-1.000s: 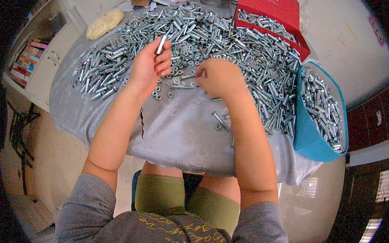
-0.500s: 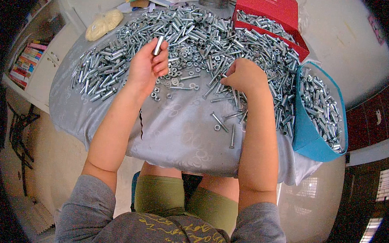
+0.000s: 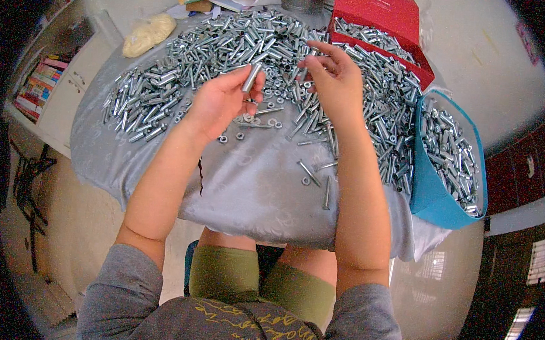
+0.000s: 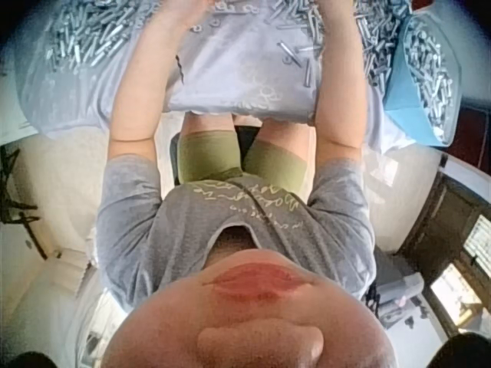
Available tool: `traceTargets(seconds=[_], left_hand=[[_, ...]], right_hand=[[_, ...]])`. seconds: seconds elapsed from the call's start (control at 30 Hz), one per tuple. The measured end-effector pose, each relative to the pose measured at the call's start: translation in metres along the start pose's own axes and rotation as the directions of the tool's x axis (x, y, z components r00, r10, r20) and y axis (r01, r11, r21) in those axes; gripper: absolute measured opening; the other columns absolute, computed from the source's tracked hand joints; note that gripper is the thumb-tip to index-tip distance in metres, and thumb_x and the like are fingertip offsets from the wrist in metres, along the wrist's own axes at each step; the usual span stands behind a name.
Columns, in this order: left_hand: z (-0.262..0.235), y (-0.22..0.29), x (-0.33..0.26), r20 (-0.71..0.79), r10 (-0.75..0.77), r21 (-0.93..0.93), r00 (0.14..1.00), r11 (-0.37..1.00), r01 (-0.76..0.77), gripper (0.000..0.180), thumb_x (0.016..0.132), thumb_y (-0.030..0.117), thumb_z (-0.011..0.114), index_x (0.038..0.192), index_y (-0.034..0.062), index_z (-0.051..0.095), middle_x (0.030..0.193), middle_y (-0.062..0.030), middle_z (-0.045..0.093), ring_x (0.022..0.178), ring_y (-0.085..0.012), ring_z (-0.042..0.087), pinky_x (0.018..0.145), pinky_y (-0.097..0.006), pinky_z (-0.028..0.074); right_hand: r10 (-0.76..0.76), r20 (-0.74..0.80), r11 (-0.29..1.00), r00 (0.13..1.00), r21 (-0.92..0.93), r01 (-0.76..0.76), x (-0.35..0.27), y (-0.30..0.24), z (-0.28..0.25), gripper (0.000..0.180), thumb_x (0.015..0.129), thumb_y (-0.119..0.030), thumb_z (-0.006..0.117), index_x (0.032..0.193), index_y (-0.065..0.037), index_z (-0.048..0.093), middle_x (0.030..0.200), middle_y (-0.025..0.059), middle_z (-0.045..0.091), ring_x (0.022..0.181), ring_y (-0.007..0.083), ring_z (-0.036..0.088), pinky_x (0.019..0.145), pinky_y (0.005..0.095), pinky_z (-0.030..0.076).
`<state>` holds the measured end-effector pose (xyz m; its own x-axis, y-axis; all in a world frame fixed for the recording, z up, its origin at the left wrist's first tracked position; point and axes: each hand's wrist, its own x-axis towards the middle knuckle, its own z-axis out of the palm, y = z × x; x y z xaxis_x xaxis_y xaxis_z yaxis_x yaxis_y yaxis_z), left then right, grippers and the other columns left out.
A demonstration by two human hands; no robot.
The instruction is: The person repeatedly picks up bolts and washers from a large pile on a table, threads the washers onto the bolts, and places the assembled fasteners into a blue container. The task continues throughout the clip with consistent hand movements.
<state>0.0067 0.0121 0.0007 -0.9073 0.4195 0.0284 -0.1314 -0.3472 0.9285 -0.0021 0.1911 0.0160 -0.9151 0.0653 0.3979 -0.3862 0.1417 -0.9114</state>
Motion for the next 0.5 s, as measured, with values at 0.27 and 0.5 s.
traceTargets(seconds=[0.27,0.5], left_hand=[[0.0007,-0.0029,0.0004,0.167,-0.051,0.252,0.985,0.968,0.007,0.027,0.087,0.029,0.041,0.093,0.0053,0.054,0.073,0.0026,0.05,0.061,-0.0067,0.042,0.055,-0.02,0.033],[0.0032,-0.0037,-0.0013,0.164,-0.011,0.233,0.986,0.972,-0.028,0.028,0.087,0.029,0.041,0.094,0.0051,0.054,0.074,0.0028,0.05,0.06,-0.0057,0.041,0.053,-0.02,0.031]], right_hand=[[-0.167,-0.012,0.947,0.986,0.277,0.164,-0.0046,-0.0048,0.0093,0.021,0.084,-0.012,0.048,0.101,-0.001,0.045,0.089,0.0128,0.061,0.069,0.0146,0.06,0.053,0.0206,0.045],[-0.22,0.074,0.941,0.973,0.279,0.192,-0.0096,-0.0104,0.0098,0.02,0.084,-0.012,0.048,0.101,-0.002,0.046,0.088,0.0122,0.061,0.069,0.0126,0.058,0.054,0.0199,0.044]])
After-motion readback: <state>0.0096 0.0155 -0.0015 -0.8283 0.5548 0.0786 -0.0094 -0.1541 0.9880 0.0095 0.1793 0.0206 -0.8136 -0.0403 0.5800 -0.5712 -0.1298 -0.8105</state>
